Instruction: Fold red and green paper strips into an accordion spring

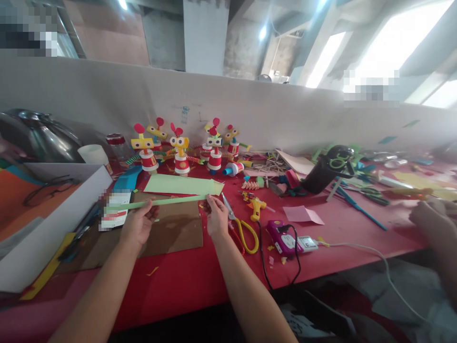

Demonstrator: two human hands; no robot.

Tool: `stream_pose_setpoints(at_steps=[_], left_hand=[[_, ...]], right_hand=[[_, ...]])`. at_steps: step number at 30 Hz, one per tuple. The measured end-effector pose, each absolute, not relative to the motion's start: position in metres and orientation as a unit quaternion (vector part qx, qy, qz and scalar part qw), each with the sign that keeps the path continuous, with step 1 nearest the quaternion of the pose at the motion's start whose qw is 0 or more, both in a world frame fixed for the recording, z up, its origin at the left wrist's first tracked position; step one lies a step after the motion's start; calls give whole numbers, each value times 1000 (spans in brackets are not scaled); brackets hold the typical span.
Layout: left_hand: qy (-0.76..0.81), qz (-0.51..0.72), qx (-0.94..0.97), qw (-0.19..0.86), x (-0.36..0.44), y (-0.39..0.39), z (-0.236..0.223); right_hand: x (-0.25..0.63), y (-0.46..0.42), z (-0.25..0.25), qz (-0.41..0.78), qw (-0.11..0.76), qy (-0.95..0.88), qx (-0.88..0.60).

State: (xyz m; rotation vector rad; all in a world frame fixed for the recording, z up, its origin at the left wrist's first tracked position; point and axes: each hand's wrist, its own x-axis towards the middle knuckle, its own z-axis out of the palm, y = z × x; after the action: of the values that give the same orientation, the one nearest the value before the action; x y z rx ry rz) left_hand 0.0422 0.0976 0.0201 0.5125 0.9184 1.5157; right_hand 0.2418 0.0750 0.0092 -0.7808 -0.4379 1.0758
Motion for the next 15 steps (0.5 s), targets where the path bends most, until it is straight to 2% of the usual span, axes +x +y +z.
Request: stream_pose_setpoints(at_steps=[6, 10, 15], left_hand=[[393, 615, 259, 633, 57, 91, 18], [396, 586, 283, 648, 71, 83, 15], [418, 591, 295, 623, 72, 83, 17]], right_hand=[[227, 70, 9, 532, 747, -205, -342], [209, 65, 3, 578, 685, -266, -354], [203, 61, 1, 557, 662, -307, -396]])
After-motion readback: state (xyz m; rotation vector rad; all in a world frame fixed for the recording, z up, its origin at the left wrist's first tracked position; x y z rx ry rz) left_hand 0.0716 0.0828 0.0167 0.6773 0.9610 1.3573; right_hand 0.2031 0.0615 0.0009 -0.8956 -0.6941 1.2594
